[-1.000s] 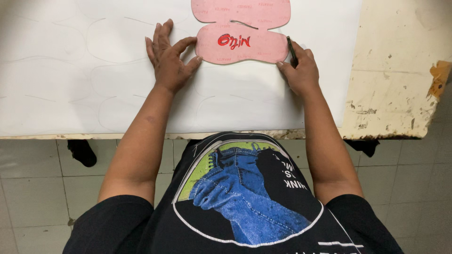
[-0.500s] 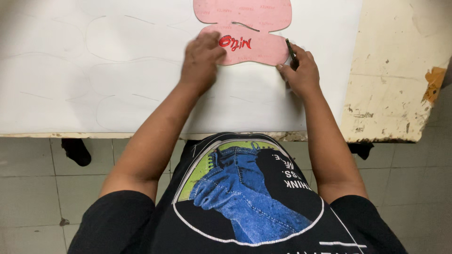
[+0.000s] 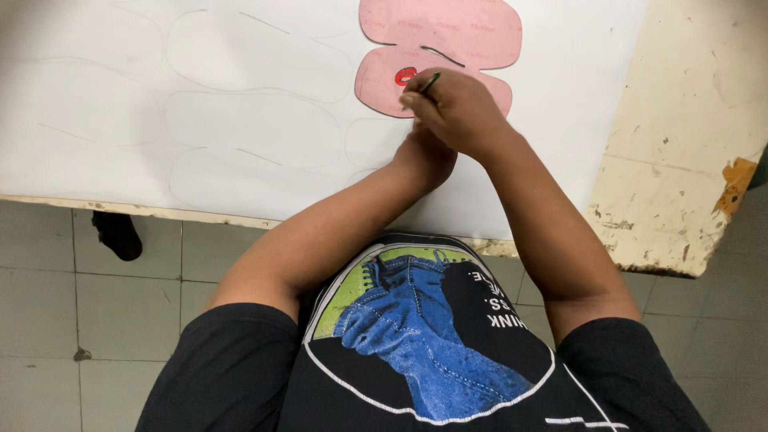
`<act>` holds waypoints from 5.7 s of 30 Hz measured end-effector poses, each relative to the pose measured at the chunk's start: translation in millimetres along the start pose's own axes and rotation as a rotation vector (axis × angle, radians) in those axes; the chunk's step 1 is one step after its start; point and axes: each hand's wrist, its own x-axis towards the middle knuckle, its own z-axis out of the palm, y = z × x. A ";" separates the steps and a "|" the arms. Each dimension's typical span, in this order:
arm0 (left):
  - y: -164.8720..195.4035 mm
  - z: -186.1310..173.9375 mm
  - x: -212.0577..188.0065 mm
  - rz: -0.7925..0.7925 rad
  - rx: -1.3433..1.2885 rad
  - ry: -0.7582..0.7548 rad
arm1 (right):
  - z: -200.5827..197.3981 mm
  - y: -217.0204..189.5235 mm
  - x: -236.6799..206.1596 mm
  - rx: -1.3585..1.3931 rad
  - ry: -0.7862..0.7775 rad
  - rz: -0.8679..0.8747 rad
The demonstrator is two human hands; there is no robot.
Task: The person places a pink insole-shaped template on a white sheet and traces its outline with a pencil. They repeat this process multiple times, moving the template to different positions to create several outlines on the sheet.
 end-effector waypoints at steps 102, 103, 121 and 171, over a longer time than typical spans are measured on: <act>-75.5 -114.7 62.9 0.081 -0.827 -0.282 | 34.7 -0.8 -35.2 0.183 0.381 0.027; -73.1 -115.0 58.4 0.144 -0.728 -0.170 | 24.6 3.1 -37.4 0.195 0.451 0.078; -37.3 -140.2 24.6 0.262 -0.347 0.145 | -31.5 37.8 11.3 0.267 0.374 0.348; -51.6 -111.7 -147.9 -0.980 -1.598 0.920 | -42.0 71.3 -56.2 1.034 0.131 0.600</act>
